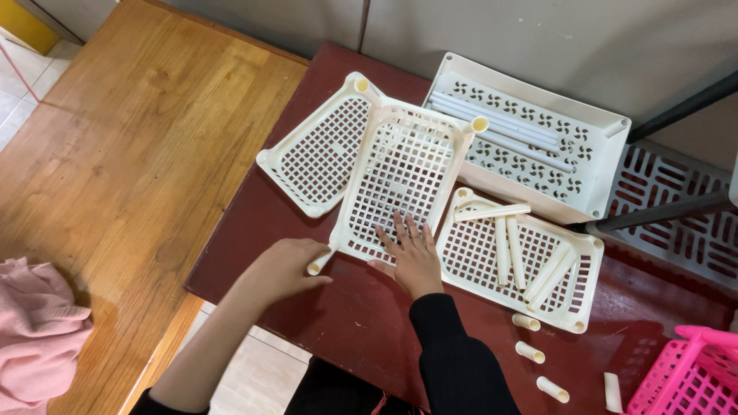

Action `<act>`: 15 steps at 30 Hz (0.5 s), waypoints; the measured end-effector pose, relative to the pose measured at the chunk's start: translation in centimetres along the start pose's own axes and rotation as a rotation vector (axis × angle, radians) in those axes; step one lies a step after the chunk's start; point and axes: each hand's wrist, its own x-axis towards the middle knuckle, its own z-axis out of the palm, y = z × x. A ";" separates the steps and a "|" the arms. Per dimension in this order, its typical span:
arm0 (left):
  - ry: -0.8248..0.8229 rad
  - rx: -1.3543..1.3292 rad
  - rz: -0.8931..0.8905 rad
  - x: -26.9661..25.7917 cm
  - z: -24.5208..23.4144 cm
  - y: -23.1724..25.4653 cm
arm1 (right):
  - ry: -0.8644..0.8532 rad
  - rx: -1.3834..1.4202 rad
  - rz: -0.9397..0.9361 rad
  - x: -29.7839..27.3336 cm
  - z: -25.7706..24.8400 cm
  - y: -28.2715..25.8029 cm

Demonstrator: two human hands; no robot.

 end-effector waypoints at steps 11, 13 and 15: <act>0.630 -0.720 -0.008 5.7 13.4 -3.7 | -0.111 -0.003 0.060 0.1 -0.9 -0.5; 0.749 -0.809 -0.124 6.6 15.4 -3.6 | -0.034 -0.004 0.045 -0.1 -0.3 -0.3; 0.831 -0.947 -0.208 7.2 16.7 -3.0 | 0.014 -0.017 0.032 -0.3 0.3 0.0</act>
